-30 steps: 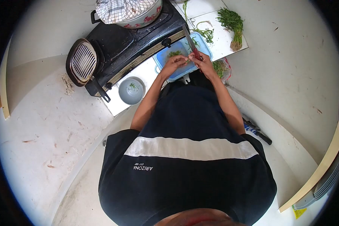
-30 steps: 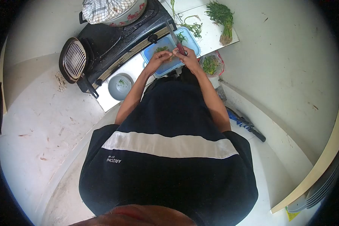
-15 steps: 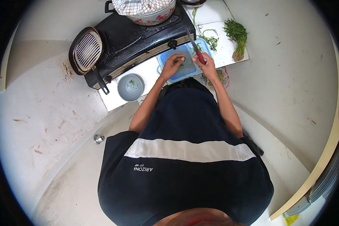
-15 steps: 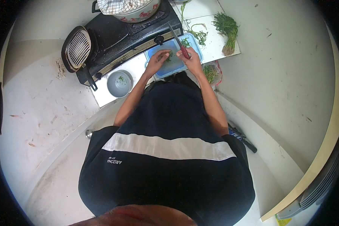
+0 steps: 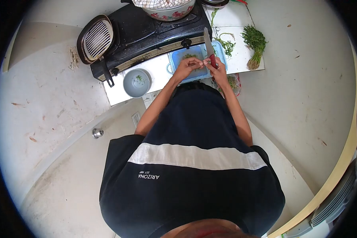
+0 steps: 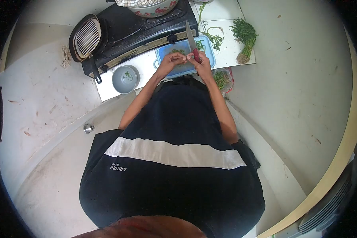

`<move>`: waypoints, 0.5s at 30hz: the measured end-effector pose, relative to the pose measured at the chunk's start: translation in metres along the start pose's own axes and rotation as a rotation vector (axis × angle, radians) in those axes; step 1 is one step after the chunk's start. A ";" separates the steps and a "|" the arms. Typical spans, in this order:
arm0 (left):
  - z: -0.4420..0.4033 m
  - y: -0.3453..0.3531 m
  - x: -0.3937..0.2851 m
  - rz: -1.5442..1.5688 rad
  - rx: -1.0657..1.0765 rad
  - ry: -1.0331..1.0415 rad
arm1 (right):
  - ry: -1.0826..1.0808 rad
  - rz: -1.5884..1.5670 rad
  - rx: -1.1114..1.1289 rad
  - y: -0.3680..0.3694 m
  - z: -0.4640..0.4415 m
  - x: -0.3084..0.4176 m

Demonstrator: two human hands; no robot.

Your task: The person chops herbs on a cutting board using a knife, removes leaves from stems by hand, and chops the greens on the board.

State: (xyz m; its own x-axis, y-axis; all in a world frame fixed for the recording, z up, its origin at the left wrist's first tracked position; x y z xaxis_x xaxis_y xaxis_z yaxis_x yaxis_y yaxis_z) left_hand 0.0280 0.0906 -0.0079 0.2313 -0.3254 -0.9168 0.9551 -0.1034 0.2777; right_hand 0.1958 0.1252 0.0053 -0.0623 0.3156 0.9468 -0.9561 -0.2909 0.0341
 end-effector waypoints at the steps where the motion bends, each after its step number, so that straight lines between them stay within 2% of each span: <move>1: 0.001 -0.002 0.002 -0.049 -0.020 -0.020 | -0.019 -0.016 0.003 0.000 0.000 -0.001; 10: 0.026 0.001 0.000 -0.225 -0.103 -0.133 | 0.120 -0.034 0.097 0.001 0.000 -0.015; 14: 0.033 0.003 -0.002 -0.265 -0.086 -0.066 | 0.067 -0.100 0.127 0.009 0.004 -0.012; 15: 0.036 0.004 0.000 -0.240 -0.096 -0.020 | 0.023 -0.013 0.132 0.009 0.002 -0.014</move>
State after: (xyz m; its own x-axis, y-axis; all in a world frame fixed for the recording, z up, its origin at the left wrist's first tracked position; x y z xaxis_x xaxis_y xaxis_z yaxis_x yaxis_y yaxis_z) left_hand 0.0253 0.0563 0.0033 -0.0065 -0.3212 -0.9470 0.9956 -0.0909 0.0240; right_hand 0.1888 0.1161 -0.0074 -0.0580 0.3406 0.9384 -0.9111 -0.4023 0.0897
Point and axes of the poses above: each hand's wrist, its own z-axis away from the middle knuckle, its own y-axis out of the palm, x = y × z, the point moved 6 cm from there along -z, towards the middle knuckle, and after that the axes turned 1 degree about -x, right-handed, at the moved point
